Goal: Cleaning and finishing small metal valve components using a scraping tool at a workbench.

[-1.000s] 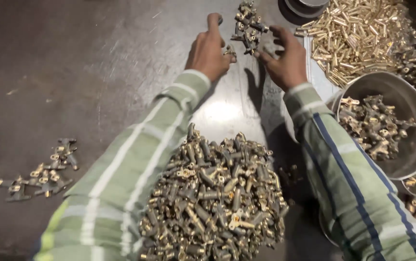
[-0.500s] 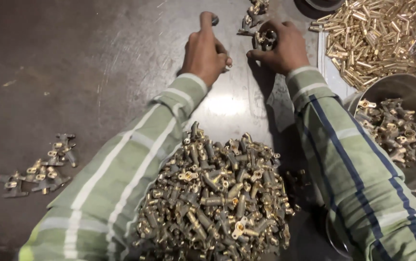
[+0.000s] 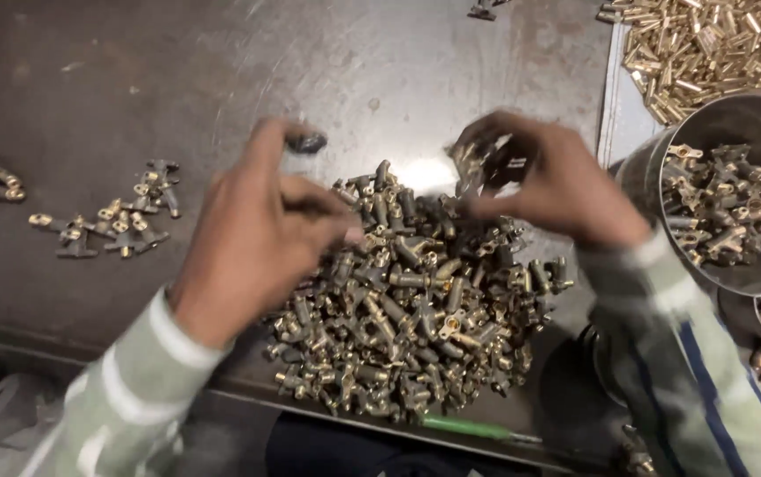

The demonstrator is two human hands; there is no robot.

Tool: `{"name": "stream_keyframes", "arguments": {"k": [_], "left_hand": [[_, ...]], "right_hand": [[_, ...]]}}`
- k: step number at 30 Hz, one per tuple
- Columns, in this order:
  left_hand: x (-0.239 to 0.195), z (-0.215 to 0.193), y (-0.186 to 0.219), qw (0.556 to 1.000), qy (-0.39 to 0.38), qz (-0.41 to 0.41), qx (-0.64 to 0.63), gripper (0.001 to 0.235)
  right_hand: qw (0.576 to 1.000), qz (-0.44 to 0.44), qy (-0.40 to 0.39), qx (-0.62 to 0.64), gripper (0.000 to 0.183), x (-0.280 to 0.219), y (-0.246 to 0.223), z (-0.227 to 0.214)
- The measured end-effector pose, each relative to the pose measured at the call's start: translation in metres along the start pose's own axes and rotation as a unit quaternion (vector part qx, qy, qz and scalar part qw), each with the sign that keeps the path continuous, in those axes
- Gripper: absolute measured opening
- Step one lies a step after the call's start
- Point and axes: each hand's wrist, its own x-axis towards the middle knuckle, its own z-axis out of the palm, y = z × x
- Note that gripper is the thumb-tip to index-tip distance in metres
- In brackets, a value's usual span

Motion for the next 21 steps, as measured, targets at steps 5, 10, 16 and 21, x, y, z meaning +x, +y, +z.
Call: {"name": "stream_keyframes", "arguments": {"k": [5, 10, 16, 21], "left_hand": [[-0.058, 0.003, 0.017, 0.992, 0.005, -0.099, -0.077, 0.06], [-0.095, 0.031, -0.021, 0.981, 0.005, -0.169, -0.097, 0.069], [-0.096, 0.028, -0.028, 0.99, -0.01, -0.131, -0.059, 0.068], [-0.074, 0.017, -0.012, 0.996, 0.051, -0.062, -0.037, 0.067]], "right_hand": [[0.986, -0.136, -0.1, -0.006, 0.058, -0.042, -0.079, 0.044], [0.954, -0.176, -0.169, -0.175, 0.06, -0.049, -0.084, 0.063], [0.968, -0.237, -0.069, -0.034, 0.029, -0.025, -0.041, 0.043], [0.991, -0.051, 0.086, -0.086, 0.021, 0.037, 0.045, 0.019]]}}
